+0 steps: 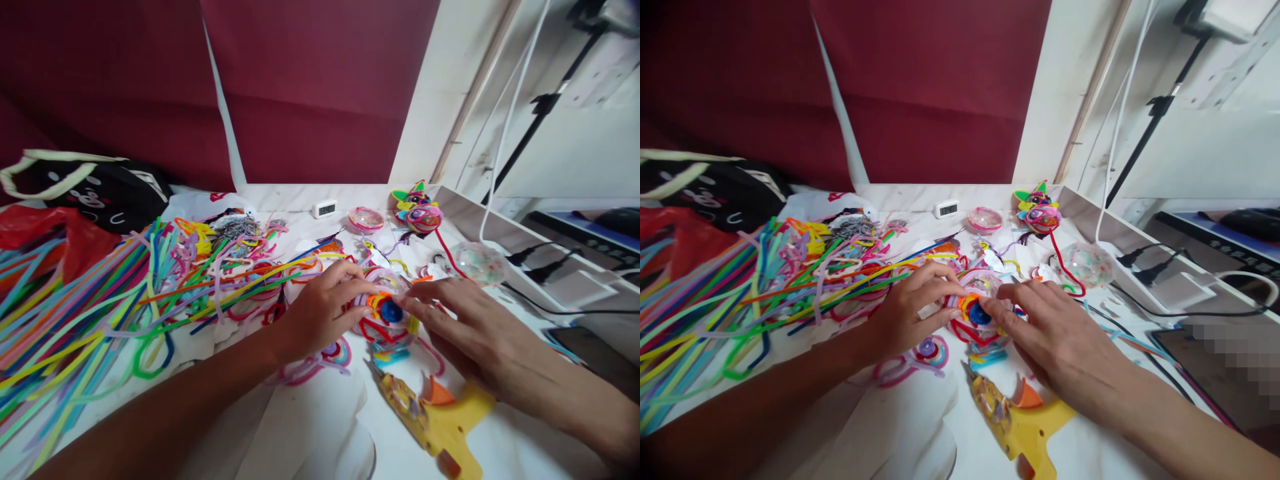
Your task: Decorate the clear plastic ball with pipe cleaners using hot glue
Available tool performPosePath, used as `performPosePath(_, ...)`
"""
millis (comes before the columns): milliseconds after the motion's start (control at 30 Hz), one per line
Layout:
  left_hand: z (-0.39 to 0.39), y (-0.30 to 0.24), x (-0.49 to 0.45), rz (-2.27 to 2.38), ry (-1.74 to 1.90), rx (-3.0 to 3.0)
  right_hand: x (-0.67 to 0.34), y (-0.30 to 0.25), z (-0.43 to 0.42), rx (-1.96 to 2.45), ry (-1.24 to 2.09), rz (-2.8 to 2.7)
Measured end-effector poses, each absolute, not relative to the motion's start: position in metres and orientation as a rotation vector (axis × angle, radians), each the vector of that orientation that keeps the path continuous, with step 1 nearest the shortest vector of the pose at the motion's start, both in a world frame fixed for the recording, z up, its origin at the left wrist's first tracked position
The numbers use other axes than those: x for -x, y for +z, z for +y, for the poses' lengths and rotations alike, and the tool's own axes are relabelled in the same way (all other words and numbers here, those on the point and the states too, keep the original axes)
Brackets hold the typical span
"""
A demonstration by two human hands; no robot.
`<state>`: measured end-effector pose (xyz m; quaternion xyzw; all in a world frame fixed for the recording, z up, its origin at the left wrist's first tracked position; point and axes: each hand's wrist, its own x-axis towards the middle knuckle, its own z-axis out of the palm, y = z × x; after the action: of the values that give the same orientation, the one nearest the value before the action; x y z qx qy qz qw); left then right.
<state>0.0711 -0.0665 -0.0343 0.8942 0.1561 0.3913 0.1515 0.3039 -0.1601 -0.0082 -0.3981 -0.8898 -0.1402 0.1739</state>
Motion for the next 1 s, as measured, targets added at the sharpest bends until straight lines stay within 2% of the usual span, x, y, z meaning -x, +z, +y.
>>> performPosePath(367,-0.067,-0.036,-0.071,0.472,1.116,-2.575,-0.307,-0.013,-0.152,1.088,-0.512,-2.581)
performPosePath(700,-0.067,-0.036,-0.071,0.451,1.101,-2.579,-0.300,-0.006,-0.154,1.150,-0.252,-2.489)
performPosePath(1000,-0.065,-0.039,-0.072,0.397,1.127,-2.590,-0.295,-0.003,-0.150,1.161,-0.174,-2.463)
